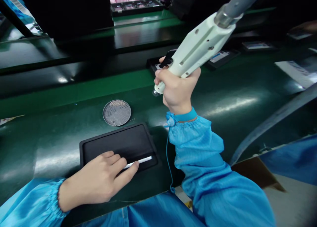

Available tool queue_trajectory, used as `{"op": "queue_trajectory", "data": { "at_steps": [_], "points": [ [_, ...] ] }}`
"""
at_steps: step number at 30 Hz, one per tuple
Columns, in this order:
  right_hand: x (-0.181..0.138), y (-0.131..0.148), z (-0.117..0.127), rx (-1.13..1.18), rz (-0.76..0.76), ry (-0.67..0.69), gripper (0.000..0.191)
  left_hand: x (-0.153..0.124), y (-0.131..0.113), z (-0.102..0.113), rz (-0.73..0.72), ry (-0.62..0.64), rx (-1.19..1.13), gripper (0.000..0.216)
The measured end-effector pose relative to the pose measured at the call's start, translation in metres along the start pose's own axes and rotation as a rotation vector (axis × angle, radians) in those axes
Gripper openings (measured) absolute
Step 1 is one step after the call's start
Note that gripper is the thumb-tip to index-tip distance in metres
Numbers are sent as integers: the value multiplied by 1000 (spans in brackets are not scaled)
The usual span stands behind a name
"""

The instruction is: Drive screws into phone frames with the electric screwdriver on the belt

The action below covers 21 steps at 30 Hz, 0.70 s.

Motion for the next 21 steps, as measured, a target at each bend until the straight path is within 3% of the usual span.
{"op": "queue_trajectory", "data": {
  "at_steps": [4, 8, 14, 21],
  "points": [
    [1, -1, 1, 13, 11, -6, 11, -3, 11, 1, 35, -22, -5, 44],
    [1, -4, 2, 10, 16, -7, 11, -12, 42, 0, 130, -72, -8, 34],
    [2, -5, 2, 59, 32, -6, 14, -24, 86, -14, 291, -10, 56, 25],
    [3, -8, 6, 25, -21, -38, 7, -26, 105, -36, 444, 25, 19, 26]
  ]
}}
Point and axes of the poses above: each hand's wrist, its own x-axis towards the middle knuckle, its own z-axis out of the back of the hand, y = z × x, the point moved 6 cm from there along x, towards the middle knuckle, and after that the axes turned 5 degrees about -x, right-handed, at the moved point
